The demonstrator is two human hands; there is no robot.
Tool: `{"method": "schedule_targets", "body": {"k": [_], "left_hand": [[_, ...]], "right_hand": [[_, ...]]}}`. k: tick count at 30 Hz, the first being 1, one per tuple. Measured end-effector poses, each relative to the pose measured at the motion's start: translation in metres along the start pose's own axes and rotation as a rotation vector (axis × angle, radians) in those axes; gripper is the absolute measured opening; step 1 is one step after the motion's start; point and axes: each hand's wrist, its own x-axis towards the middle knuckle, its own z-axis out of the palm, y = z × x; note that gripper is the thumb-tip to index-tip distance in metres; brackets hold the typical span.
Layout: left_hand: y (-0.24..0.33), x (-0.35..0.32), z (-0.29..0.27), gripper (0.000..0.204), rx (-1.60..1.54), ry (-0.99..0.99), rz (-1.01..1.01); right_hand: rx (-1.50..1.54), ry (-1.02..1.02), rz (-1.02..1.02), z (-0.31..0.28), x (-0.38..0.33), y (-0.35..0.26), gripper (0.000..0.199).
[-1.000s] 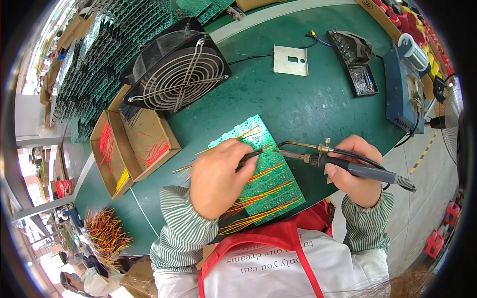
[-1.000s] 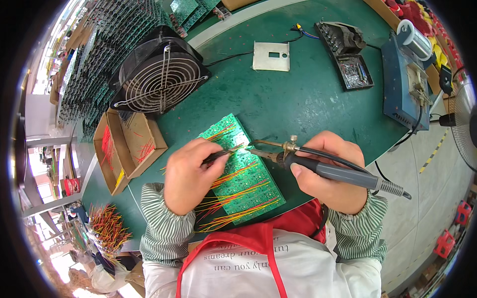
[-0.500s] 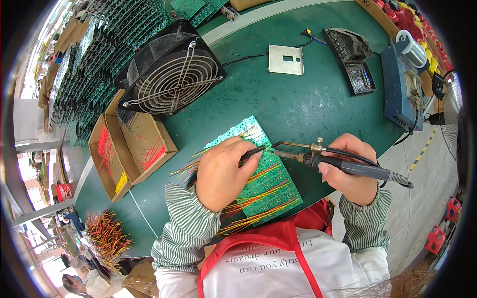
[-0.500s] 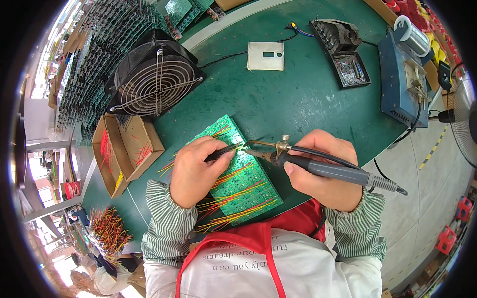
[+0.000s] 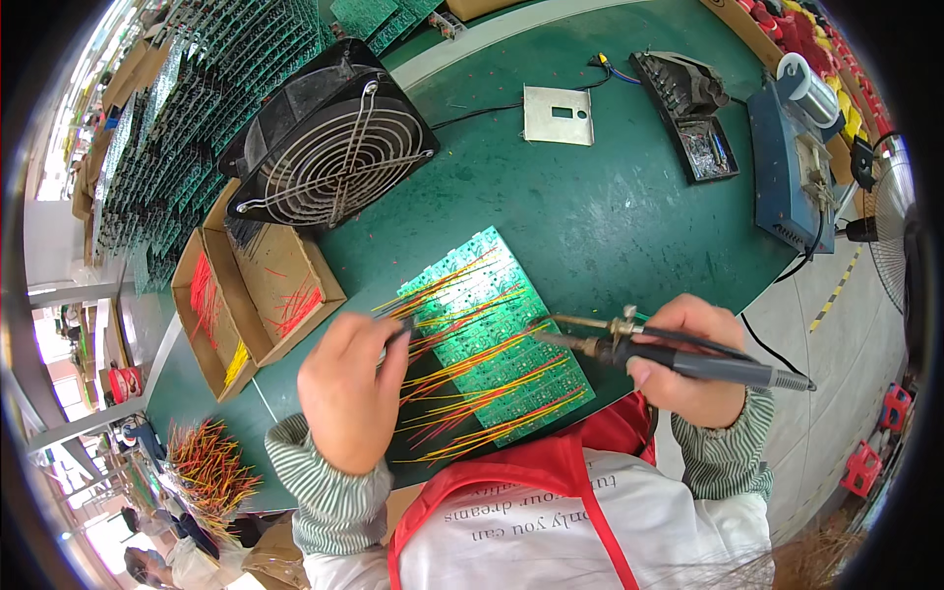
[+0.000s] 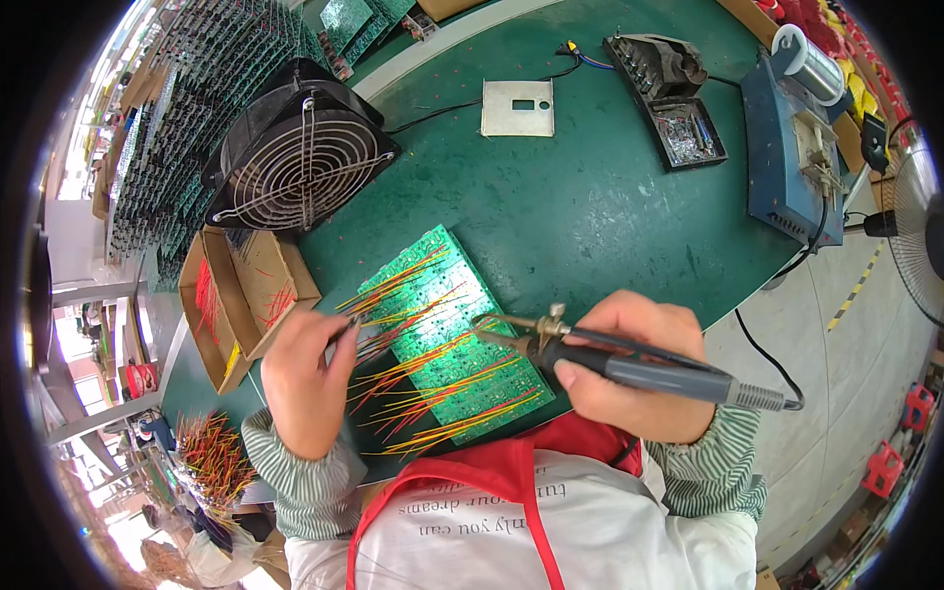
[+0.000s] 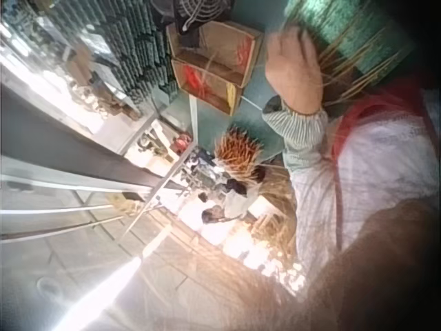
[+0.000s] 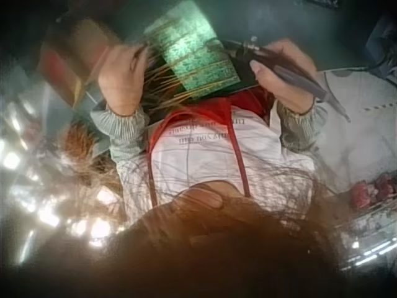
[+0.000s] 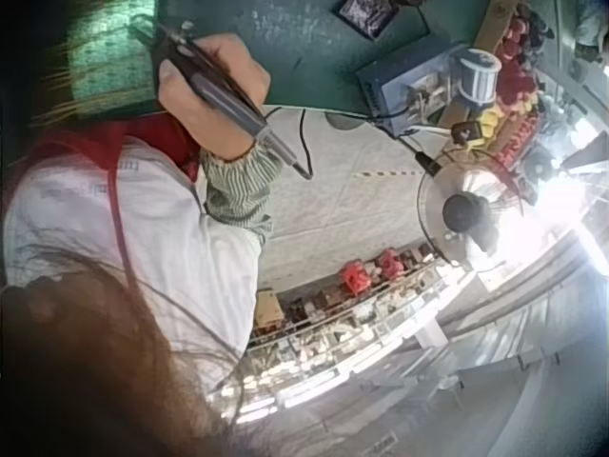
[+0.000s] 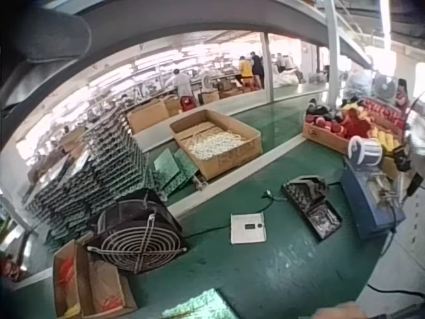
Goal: The person solders wires onto a circuit board using a soldering iron, sets the completed board aside, and places a new circuit board on the table. The person then takes wires from a box and solders them onto the new circuit board with the soldering iron.
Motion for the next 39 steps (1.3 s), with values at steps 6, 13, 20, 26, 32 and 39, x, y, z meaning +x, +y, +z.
{"method": "schedule_targets", "body": {"k": [6,13,20,26,32,39], "left_hand": [[-0.004,-0.033,0.012,0.01,-0.384,-0.272,-0.074],[-0.009,-0.032,0.018,0.011,-0.398,-0.333,-0.098],[-0.012,-0.031,0.019,0.01,-0.406,-0.319,-0.076],[-0.012,-0.03,0.019,0.011,-0.41,-0.333,-0.079],[-0.011,-0.028,0.008,0.011,-0.415,-0.357,-0.143],[-0.002,-0.03,-0.007,0.009,-0.171,-0.093,-0.154]], "right_hand": [[0.019,-0.137,-0.107,0.029,0.003,-0.001,0.019],[0.034,-0.134,-0.098,0.043,0.003,0.0,0.017],[0.024,-0.174,-0.066,0.045,0.006,-0.001,0.017],[0.017,-0.17,-0.106,0.042,0.007,0.0,0.018],[0.025,-0.138,-0.149,0.035,0.004,0.001,0.019],[-0.004,-0.116,-0.107,0.027,-0.002,0.001,0.018]]}}
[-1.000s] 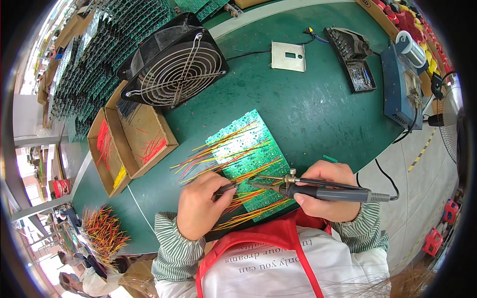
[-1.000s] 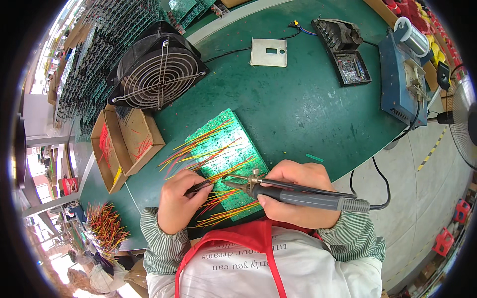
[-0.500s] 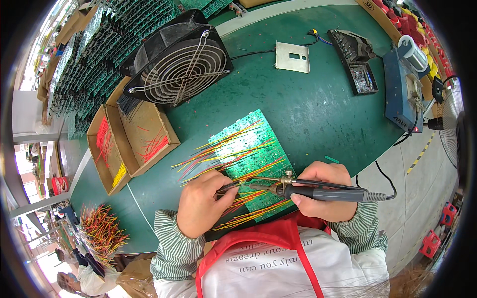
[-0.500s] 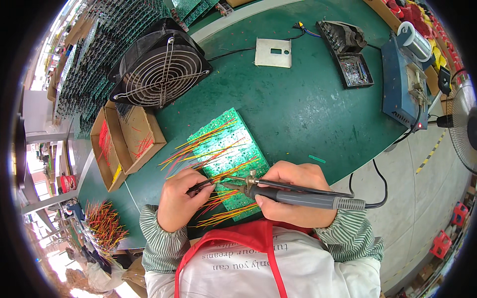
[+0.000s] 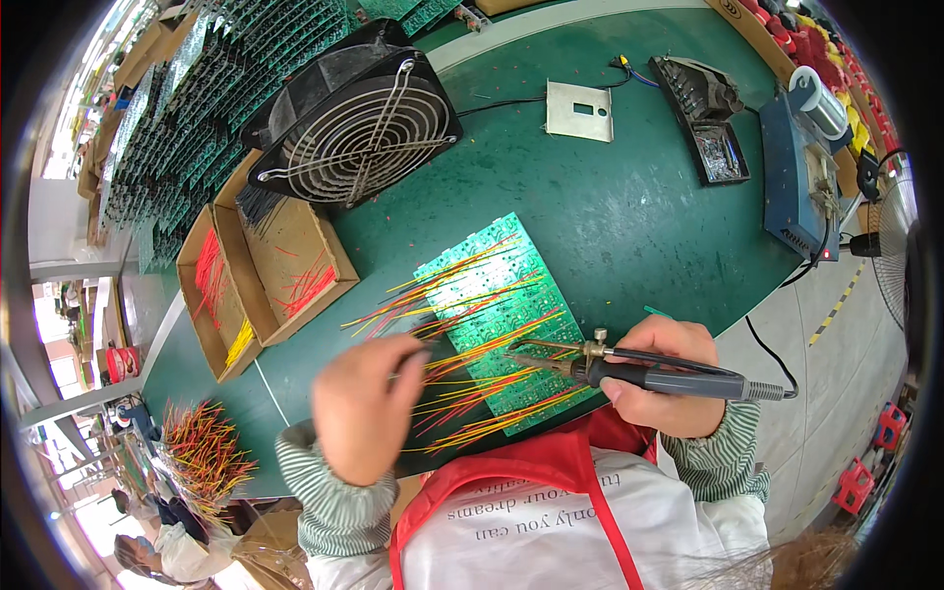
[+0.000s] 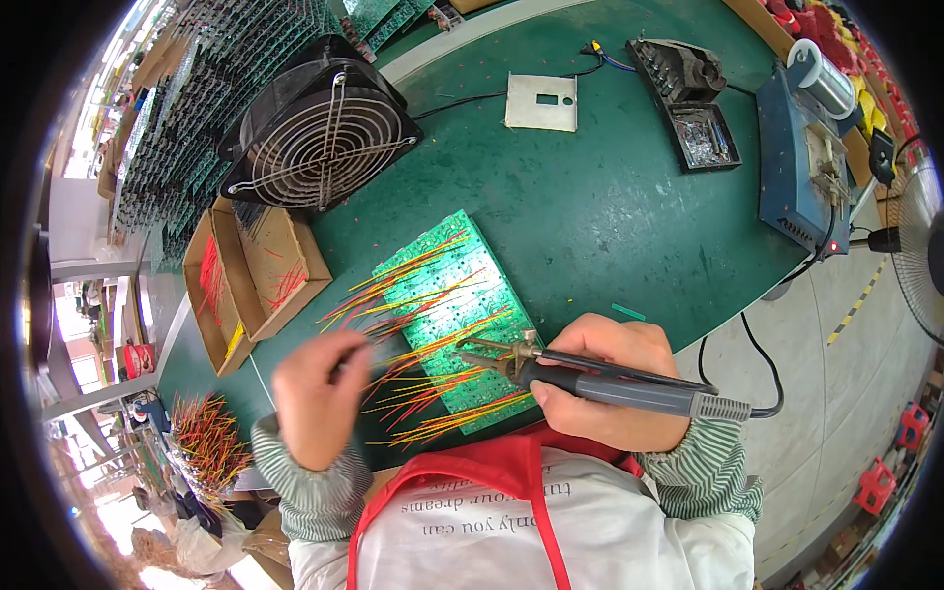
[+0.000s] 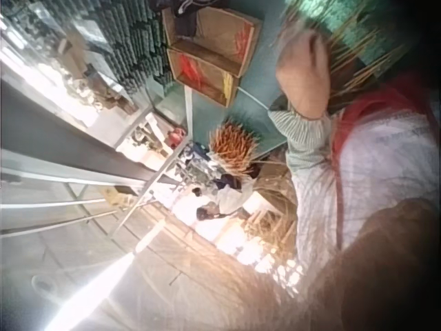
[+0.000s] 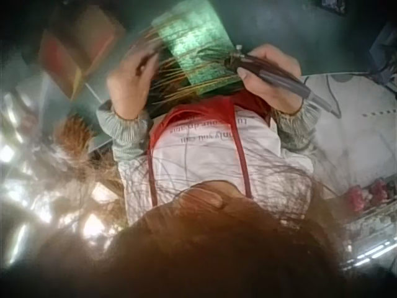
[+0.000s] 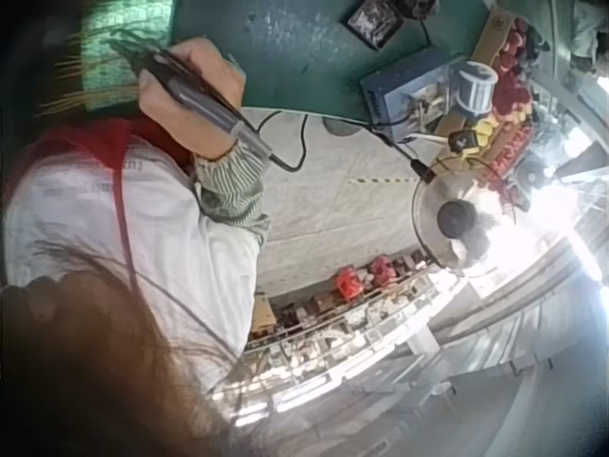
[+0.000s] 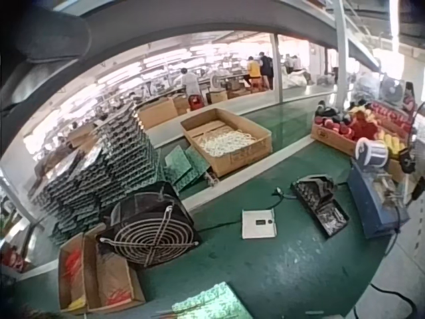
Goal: The person solders wires onto a circuit board using a soldering iron, sets the completed board aside, and places a new circuit board on the table. The person then takes wires from a box and solders them onto the new circuit board with the soldering iron.
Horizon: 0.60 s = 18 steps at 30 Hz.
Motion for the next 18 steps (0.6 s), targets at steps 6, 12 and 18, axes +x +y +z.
{"method": "schedule_targets", "body": {"k": [6,12,18], "left_hand": [[0.007,0.006,0.034,0.012,-0.168,-0.155,0.142],[0.003,0.01,0.04,0.011,-0.169,-0.163,0.162],[0.004,0.01,0.039,0.011,-0.172,-0.175,0.128]], "right_hand": [[-0.021,0.034,0.02,-0.002,-0.001,-0.001,0.018],[0.008,0.04,0.053,0.0,-0.001,0.002,0.018],[-0.006,0.018,0.034,0.0,0.003,0.005,0.019]]}}
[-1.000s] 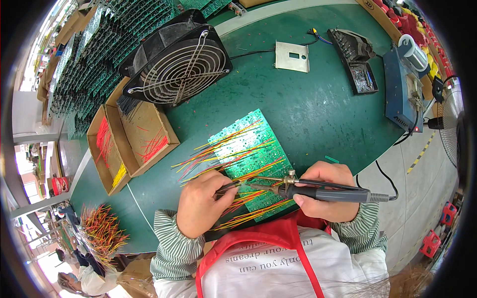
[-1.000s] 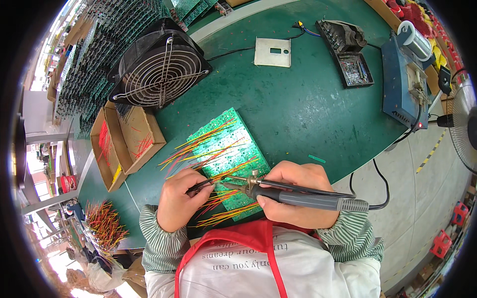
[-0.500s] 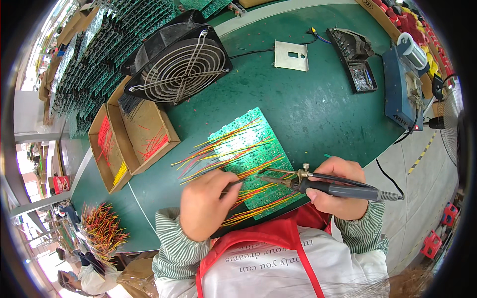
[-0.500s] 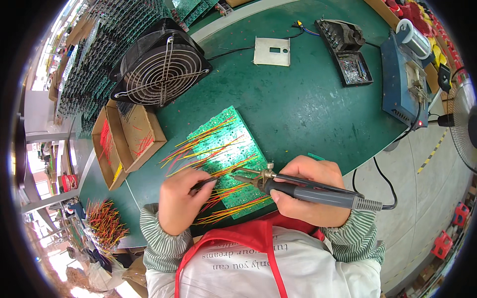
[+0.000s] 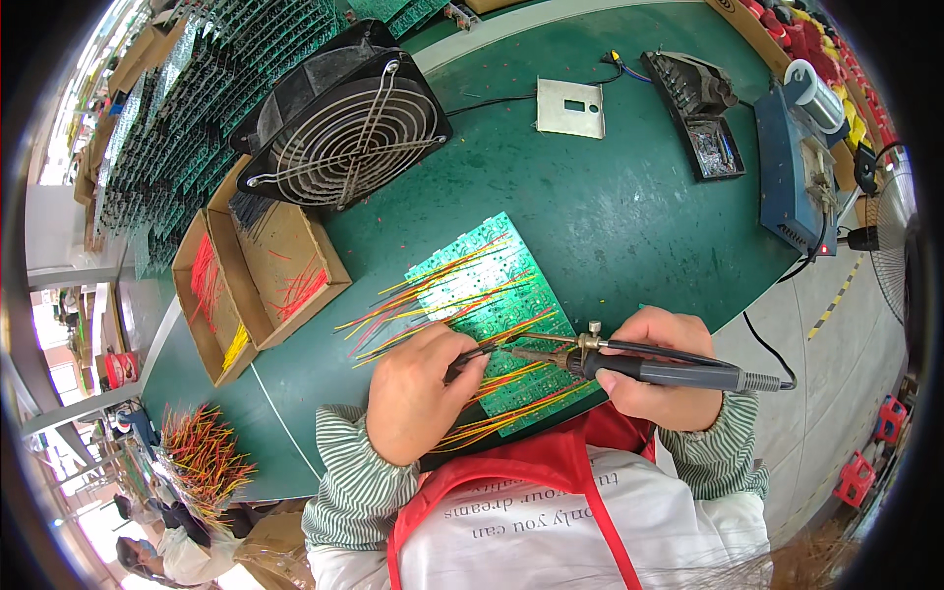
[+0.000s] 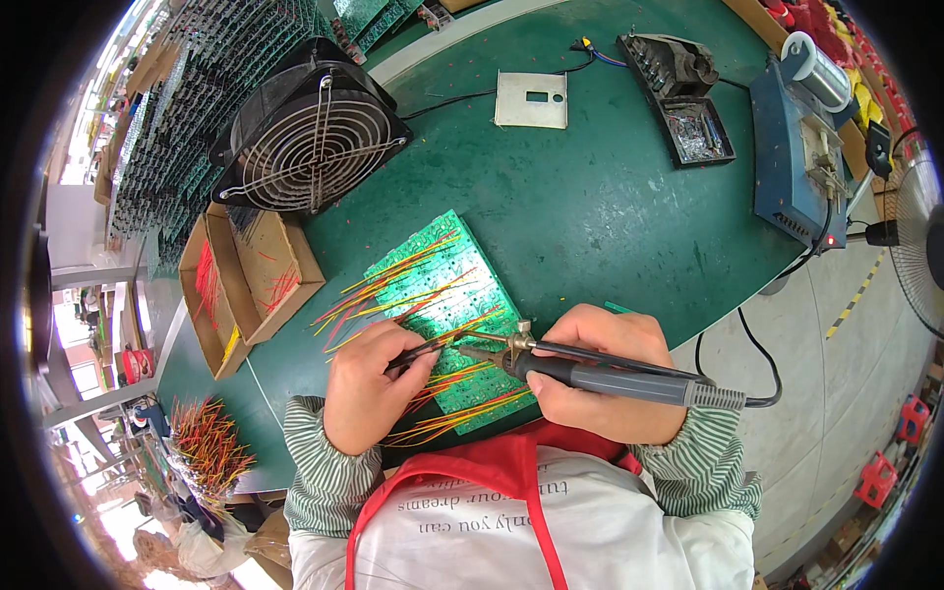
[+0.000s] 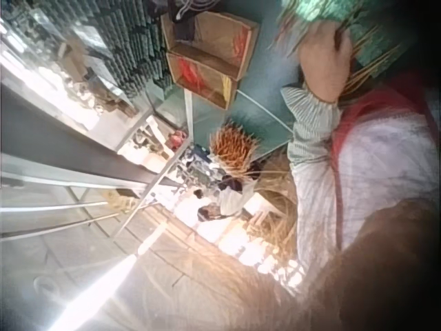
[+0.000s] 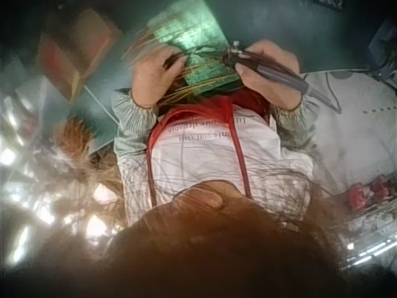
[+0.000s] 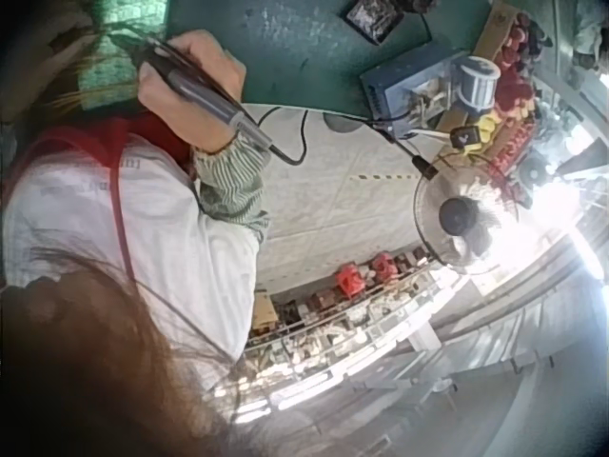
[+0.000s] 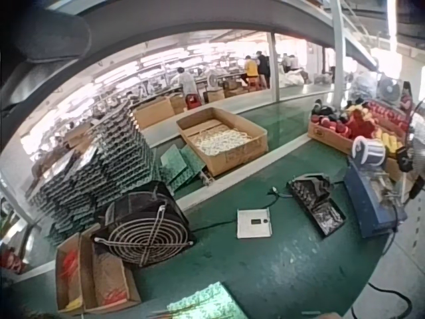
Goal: The person solders wires onto a circuit board using a soldering iron, sets the completed board aside, and places a new circuit board on the table. The person then takes wires from a box and solders them onto the new circuit board with the soldering iron.
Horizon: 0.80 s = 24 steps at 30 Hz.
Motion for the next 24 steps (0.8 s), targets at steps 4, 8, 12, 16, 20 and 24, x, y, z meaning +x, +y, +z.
{"method": "schedule_targets", "body": {"k": [4,8,12,16,20,24], "left_hand": [[0.001,0.001,-0.001,0.01,-0.002,-0.011,-0.007],[0.002,-0.001,-0.004,0.01,0.004,-0.012,-0.002],[-0.005,-0.002,-0.021,0.009,0.144,0.126,0.034],[0.017,-0.002,-0.038,0.009,0.264,0.274,-0.207],[0.012,-0.002,-0.012,0.013,0.173,0.067,0.062],[0.003,0.0,-0.003,0.017,0.162,0.002,0.07]], "right_hand": [[-0.002,0.01,-0.014,-0.002,-0.001,-0.002,0.019],[-0.006,0.034,-0.028,-0.004,-0.002,-0.001,0.019],[-0.024,0.032,-0.014,-0.008,-0.004,-0.003,0.019],[-0.014,0.037,0.021,-0.009,-0.007,-0.002,0.019],[-0.009,0.029,0.0,-0.005,-0.005,-0.002,0.019],[0.01,0.019,-0.001,-0.004,-0.005,-0.002,0.019]]}}
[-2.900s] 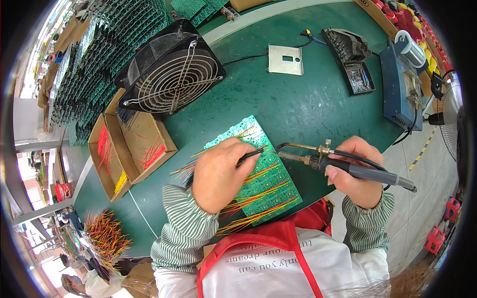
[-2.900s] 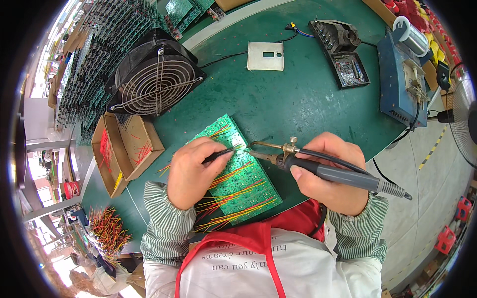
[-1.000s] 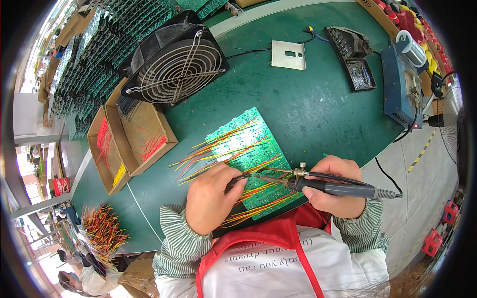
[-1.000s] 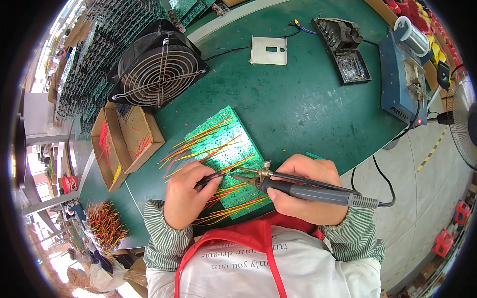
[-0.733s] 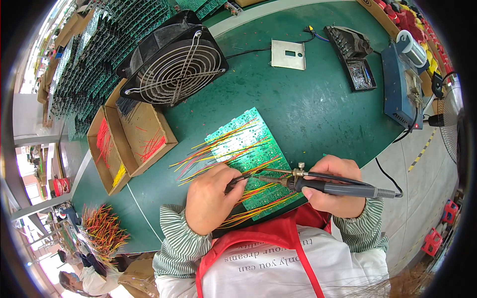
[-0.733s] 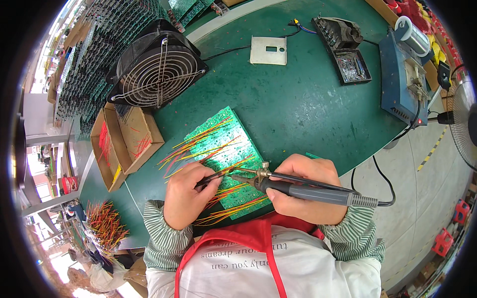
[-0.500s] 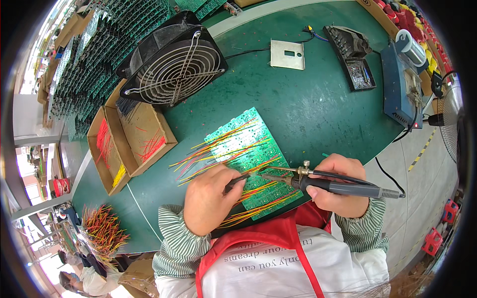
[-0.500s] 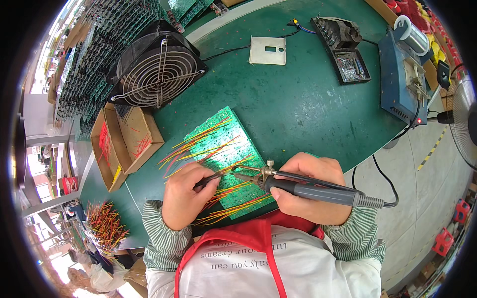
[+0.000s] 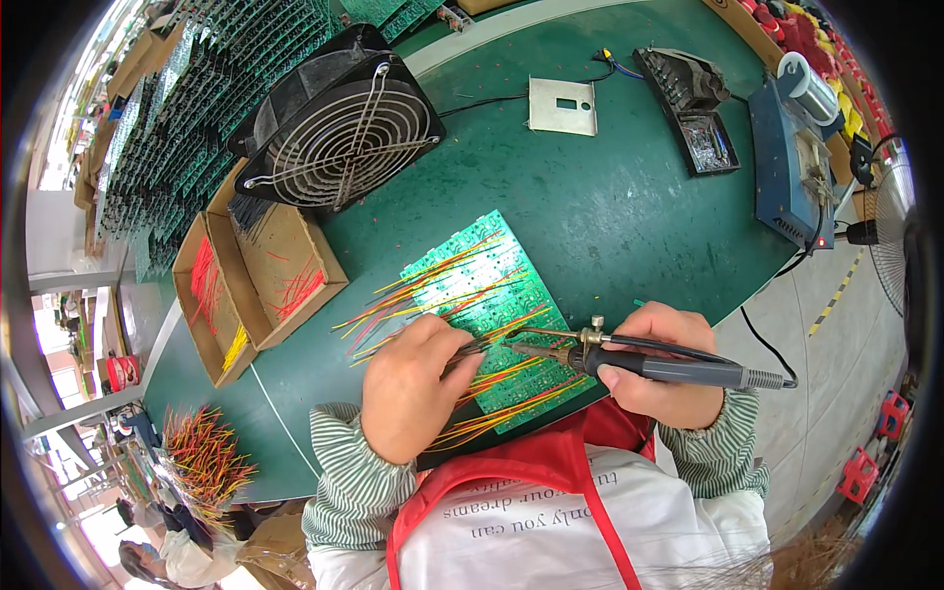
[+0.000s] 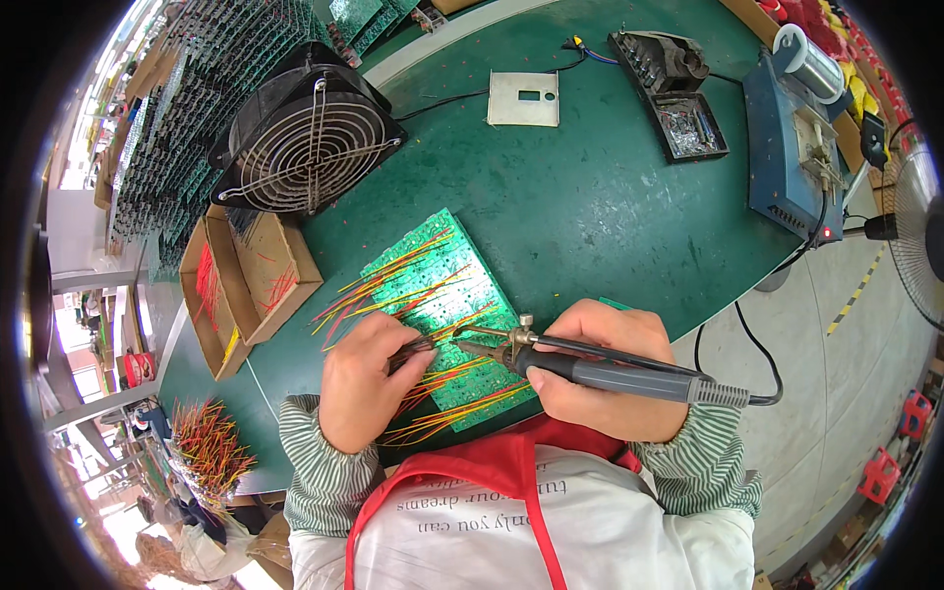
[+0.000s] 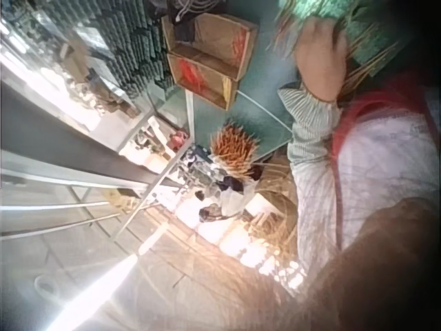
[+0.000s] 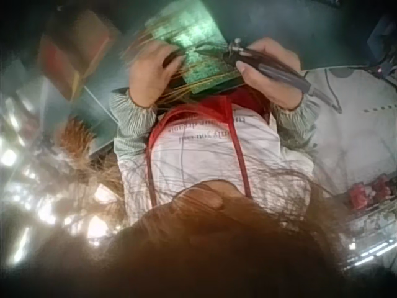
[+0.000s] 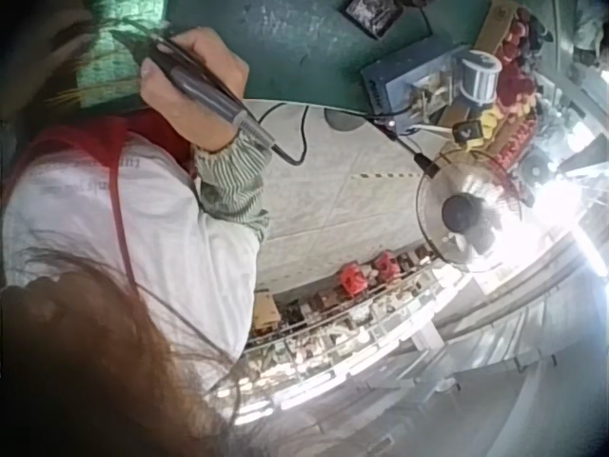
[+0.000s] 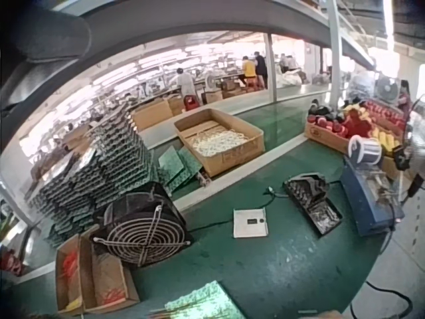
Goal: The person solders wires onto a circuit board using a soldering iron, sets the completed board aside, and places a new circuit board on the table. The person then takes wires from a box and solders them onto the new circuit board with the soldering iron.
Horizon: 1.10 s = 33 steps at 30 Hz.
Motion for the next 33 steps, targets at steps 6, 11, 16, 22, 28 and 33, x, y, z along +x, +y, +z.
{"method": "schedule_targets", "body": {"k": [6,11,16,22,28,33], "left_hand": [[-0.005,0.002,0.001,0.015,-0.098,-0.019,-0.02],[-0.005,0.006,0.0,0.014,-0.128,-0.036,-0.016],[-0.006,0.006,-0.001,0.014,-0.147,-0.043,-0.017],[-0.006,0.005,-0.005,0.013,-0.144,-0.035,-0.043],[0.008,0.008,-0.021,0.012,0.008,0.131,-0.032],[0.015,0.012,0.002,0.013,-0.086,-0.005,-0.017]], "right_hand": [[0.035,-0.007,0.043,0.005,0.002,0.001,0.019],[-0.004,-0.013,0.0,0.004,0.004,0.002,0.018],[0.017,0.014,0.012,-0.004,0.002,-0.002,0.018],[0.013,0.018,0.064,-0.009,-0.001,-0.005,0.019],[-0.019,0.047,0.065,-0.015,-0.008,-0.002,0.019],[-0.011,0.055,0.087,-0.019,-0.009,0.0,0.02]]}}
